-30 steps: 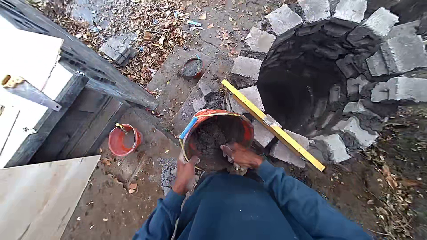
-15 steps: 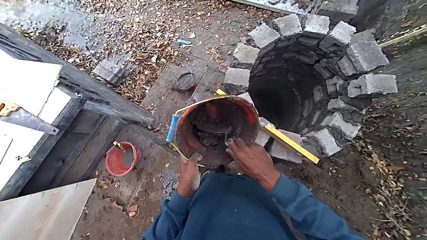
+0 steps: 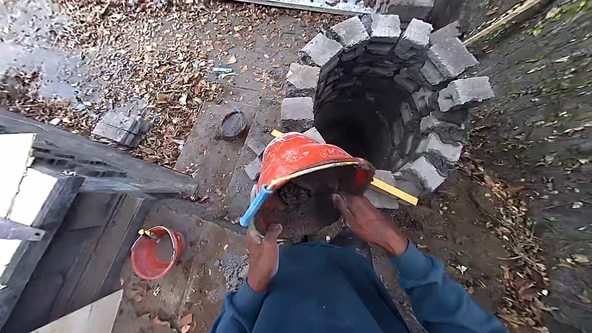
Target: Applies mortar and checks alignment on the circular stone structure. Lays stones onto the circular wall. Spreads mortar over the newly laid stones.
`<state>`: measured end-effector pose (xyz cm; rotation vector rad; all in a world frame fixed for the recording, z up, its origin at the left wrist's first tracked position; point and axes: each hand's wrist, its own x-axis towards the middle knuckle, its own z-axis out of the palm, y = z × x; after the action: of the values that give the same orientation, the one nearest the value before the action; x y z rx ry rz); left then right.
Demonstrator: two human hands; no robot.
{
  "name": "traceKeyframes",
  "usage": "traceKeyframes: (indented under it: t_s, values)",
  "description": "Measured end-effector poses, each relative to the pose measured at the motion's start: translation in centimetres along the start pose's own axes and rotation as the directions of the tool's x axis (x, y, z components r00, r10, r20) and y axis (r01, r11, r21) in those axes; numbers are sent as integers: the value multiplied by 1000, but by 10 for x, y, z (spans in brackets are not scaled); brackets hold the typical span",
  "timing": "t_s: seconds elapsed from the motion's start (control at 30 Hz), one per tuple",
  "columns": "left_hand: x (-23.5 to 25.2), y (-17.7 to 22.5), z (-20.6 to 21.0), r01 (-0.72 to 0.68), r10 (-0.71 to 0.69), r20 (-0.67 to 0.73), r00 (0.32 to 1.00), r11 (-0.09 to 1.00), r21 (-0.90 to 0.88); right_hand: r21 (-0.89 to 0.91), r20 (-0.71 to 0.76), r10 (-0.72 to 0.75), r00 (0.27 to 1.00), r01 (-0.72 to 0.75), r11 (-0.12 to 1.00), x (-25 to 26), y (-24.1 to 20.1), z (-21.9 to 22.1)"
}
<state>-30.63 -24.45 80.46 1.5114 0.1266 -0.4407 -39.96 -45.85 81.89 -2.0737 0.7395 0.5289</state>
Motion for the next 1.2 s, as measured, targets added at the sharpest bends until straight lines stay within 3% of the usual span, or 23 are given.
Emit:
traceKeyframes:
  t_s: [0.13,0.27,0.37,0.67,0.83,1.03,1.2]
  values:
    - [-6,10,20,82,-88,81,993,994,76,482,146,-48,988,-29,876,-1,16,6]
    - [-24,13,48,175,-189,93,978,975,138,653,205,-101,974,-59,755,-16,21,3]
    - [-38,7,67,182,-189,41,981,973,140,744,219,-140,966,-72,664,-33,44,-2]
    - [-73,-1,145,157,-180,76,981,958,241,828,80,-112,990,-4,560,-102,121,-55]
    - [-75,-6,198,151,-191,134,973,954,260,849,-117,-98,988,151,506,-143,170,-96]
    - [-55,-13,274,171,-217,171,961,953,248,839,-343,122,931,245,486,-190,238,-124]
    - [-25,-36,339,94,-168,240,956,952,291,882,-401,394,827,232,411,-172,316,-108]
